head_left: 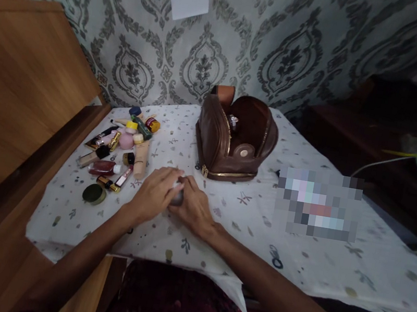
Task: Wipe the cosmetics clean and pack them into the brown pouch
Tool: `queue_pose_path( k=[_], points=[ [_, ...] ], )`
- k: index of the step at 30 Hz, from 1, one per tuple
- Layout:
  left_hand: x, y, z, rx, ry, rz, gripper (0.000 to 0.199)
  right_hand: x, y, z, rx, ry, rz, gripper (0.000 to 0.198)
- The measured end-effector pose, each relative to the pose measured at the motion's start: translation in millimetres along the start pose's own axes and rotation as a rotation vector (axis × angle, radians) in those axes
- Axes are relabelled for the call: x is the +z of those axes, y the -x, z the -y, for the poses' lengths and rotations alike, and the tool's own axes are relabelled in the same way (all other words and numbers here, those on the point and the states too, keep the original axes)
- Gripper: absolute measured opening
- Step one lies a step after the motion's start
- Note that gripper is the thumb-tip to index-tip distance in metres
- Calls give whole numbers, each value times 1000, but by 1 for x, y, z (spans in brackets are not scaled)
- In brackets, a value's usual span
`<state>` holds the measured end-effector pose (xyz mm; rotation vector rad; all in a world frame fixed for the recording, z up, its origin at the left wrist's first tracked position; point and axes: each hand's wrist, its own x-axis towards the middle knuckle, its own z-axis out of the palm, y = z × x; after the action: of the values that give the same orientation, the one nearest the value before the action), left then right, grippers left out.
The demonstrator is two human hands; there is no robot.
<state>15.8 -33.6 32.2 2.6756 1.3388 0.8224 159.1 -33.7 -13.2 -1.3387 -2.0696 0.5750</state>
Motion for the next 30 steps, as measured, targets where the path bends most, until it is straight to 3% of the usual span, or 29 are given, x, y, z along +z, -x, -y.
queue_pose_path(
  k=[3,6,11,15,18,21,25,30],
  points=[
    [2,10,1,169,-81,54,35,2,-5,-6,27,-190,-21,50],
    [2,19,9,210,-35,34,41,1,-11,-9,106,-409,23,44],
    [2,20,22,-70,363,9,47,-6,-13,-5,216,-808,181,45],
    [5,15,18,-330,684,-94,54,-9,-11,1,203,-1173,155,56],
    [12,15,11,-506,805,-149,57,-7,-11,4,279,-1441,171,61],
    [21,16,9,-563,813,-176,51,-6,-11,4,374,-1642,188,50],
    [25,17,15,-587,709,-224,34,-5,-13,2,459,-1730,176,45],
    [13,10,22,-464,541,-266,13,-5,-12,5,478,-1712,172,49]
  ],
)
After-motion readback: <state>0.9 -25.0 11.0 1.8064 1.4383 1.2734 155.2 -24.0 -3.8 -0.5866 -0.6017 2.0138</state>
